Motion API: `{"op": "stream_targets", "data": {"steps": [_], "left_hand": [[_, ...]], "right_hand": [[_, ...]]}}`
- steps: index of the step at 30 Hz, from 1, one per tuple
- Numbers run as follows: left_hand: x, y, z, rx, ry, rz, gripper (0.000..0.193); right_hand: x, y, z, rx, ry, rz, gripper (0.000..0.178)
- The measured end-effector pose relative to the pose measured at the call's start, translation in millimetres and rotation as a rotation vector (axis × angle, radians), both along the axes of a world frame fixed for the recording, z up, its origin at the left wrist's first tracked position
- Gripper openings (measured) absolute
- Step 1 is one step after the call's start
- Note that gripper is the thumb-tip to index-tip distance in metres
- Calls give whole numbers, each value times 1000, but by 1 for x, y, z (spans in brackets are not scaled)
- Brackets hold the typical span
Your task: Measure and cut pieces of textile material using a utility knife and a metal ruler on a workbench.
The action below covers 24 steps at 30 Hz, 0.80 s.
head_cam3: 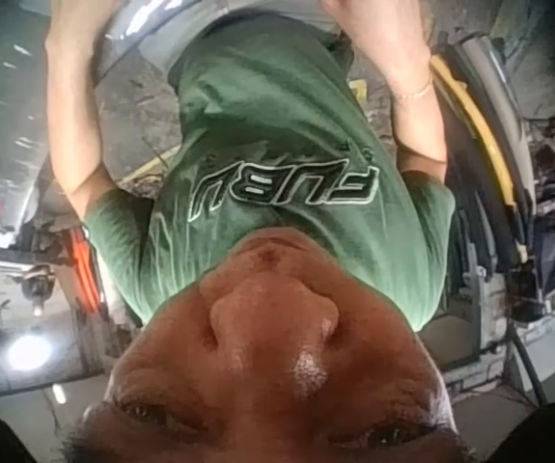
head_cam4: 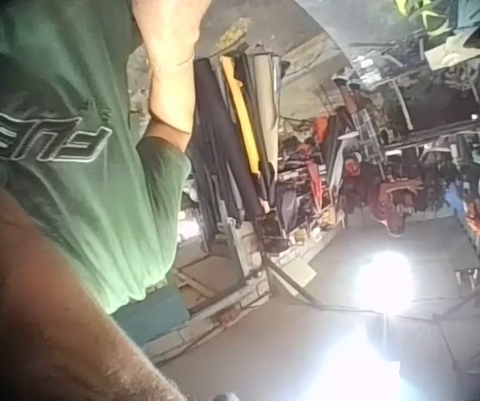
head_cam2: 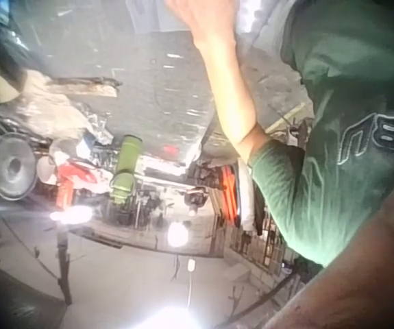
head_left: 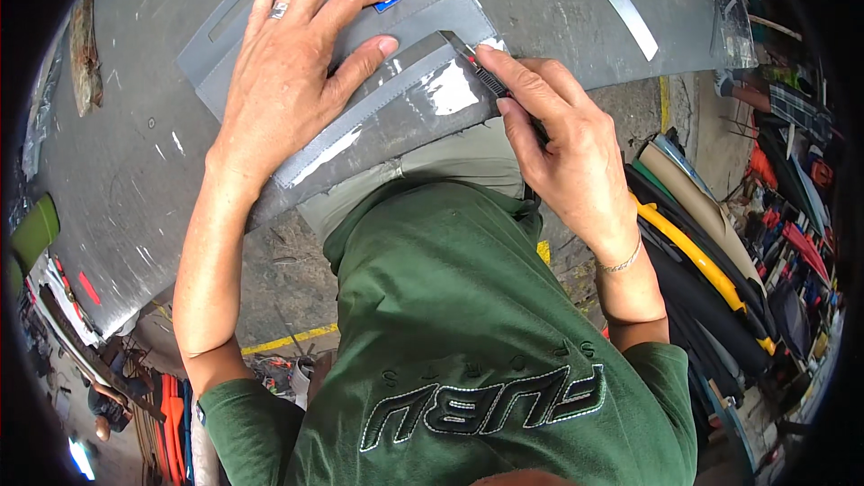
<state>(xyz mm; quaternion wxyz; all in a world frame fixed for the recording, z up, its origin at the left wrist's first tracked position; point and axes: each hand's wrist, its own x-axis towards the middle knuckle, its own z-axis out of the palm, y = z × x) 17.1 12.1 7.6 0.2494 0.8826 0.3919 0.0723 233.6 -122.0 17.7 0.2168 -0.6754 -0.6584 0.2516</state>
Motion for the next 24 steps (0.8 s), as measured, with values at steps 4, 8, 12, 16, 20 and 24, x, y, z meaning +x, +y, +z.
{"op": "stream_targets", "data": {"steps": [4, 8, 12, 16, 20, 24], "left_hand": [[2, 0, 0, -6, 10, 4, 44], [2, 0, 1, -12, 11, 9, 44], [3, 0, 4, -31, 16, 18, 44], [2, 2, -1, -28, 56, 29, 44], [4, 3, 3, -48, 99, 18, 44], [3, 3, 1, -64, 29, 36, 44]], "right_hand": [[0, 0, 1, 11, -20, 13, 48], [-3, 0, 4, -9, -36, 8, 47], [-6, 1, 9, -41, -79, 8, 47], [-9, 2, 12, -52, -131, 19, 49], [-13, 3, 15, -83, -164, 17, 51], [-16, 5, 18, -125, -165, 19, 53]]}}
